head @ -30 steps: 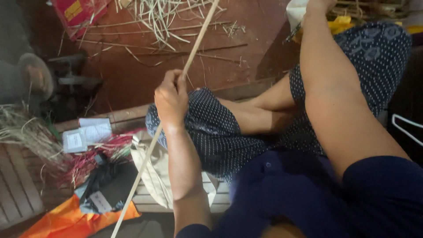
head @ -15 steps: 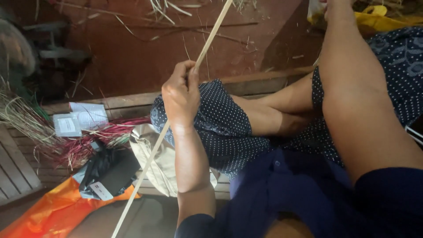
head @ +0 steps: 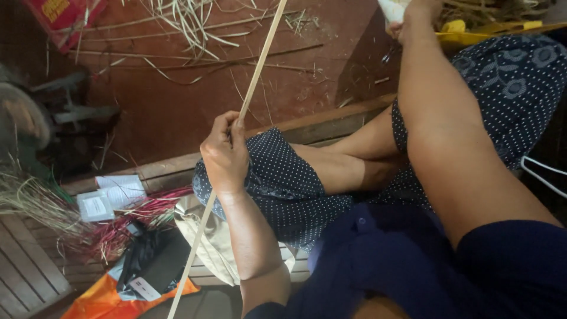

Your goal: The person scrapes and thins long plant fibers using a hand-held blade while sitting on a slatted wooden floor.

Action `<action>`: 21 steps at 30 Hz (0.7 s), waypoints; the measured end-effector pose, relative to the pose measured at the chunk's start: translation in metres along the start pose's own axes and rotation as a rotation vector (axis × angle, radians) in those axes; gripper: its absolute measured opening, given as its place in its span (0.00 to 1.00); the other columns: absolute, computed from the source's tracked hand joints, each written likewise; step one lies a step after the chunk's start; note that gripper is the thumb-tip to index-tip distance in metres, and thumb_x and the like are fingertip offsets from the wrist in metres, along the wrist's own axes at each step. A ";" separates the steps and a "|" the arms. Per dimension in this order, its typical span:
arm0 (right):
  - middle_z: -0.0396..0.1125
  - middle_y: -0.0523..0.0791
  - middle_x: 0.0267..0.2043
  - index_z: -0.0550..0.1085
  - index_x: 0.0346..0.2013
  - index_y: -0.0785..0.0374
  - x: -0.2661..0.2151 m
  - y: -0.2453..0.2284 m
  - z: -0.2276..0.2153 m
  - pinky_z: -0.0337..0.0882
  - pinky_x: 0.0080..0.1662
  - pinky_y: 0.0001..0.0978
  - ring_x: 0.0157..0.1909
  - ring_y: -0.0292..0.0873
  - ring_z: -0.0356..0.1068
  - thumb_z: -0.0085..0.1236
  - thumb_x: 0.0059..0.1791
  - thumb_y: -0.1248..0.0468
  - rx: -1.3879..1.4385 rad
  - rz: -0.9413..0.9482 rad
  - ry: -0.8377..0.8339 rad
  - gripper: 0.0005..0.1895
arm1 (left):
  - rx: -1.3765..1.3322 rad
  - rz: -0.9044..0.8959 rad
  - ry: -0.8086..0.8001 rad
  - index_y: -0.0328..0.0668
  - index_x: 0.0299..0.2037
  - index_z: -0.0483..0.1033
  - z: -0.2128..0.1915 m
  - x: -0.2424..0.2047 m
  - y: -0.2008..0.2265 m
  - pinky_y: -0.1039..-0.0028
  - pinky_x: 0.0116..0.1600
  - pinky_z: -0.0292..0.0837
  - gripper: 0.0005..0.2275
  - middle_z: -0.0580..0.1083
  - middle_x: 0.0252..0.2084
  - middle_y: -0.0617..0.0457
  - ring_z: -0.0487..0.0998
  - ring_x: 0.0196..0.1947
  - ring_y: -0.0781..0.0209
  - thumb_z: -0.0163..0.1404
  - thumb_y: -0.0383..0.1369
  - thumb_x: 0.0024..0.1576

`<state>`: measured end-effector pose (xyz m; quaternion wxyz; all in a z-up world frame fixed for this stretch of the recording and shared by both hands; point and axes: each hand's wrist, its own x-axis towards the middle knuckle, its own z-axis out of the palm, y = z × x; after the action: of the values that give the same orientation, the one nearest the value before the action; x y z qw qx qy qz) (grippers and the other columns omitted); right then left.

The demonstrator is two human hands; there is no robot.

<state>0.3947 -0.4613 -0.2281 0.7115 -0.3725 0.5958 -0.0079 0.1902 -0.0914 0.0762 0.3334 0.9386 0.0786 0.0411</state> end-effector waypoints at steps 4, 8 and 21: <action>0.68 0.48 0.35 0.67 0.55 0.59 -0.039 0.007 -0.020 0.62 0.23 0.23 0.25 0.40 0.66 0.37 0.48 0.49 -0.224 -0.042 0.014 0.26 | 0.006 0.084 -0.045 0.38 0.44 0.77 0.001 0.000 -0.006 0.74 0.27 0.66 0.05 0.74 0.25 0.57 0.71 0.21 0.68 0.48 0.29 0.67; 0.65 0.48 0.25 0.72 0.32 0.58 0.010 0.008 -0.003 0.54 0.25 0.37 0.23 0.46 0.57 0.37 0.47 0.60 0.196 0.146 0.298 0.13 | -0.005 0.092 -0.037 0.37 0.44 0.77 -0.001 -0.004 -0.008 0.74 0.29 0.69 0.05 0.75 0.27 0.55 0.74 0.23 0.66 0.48 0.28 0.66; 0.69 0.48 0.31 0.77 0.27 0.59 -0.059 0.125 0.029 0.68 0.31 0.43 0.32 0.51 0.70 0.59 0.30 0.77 -1.278 -1.031 -0.798 0.15 | -0.001 0.066 -0.079 0.39 0.43 0.77 0.006 0.002 -0.008 0.74 0.25 0.65 0.04 0.73 0.23 0.58 0.70 0.19 0.68 0.48 0.26 0.65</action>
<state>0.3484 -0.3287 -0.2457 0.4312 -0.8909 -0.0438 0.1360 0.1923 -0.0887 0.0672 0.3353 0.9413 0.0345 0.0150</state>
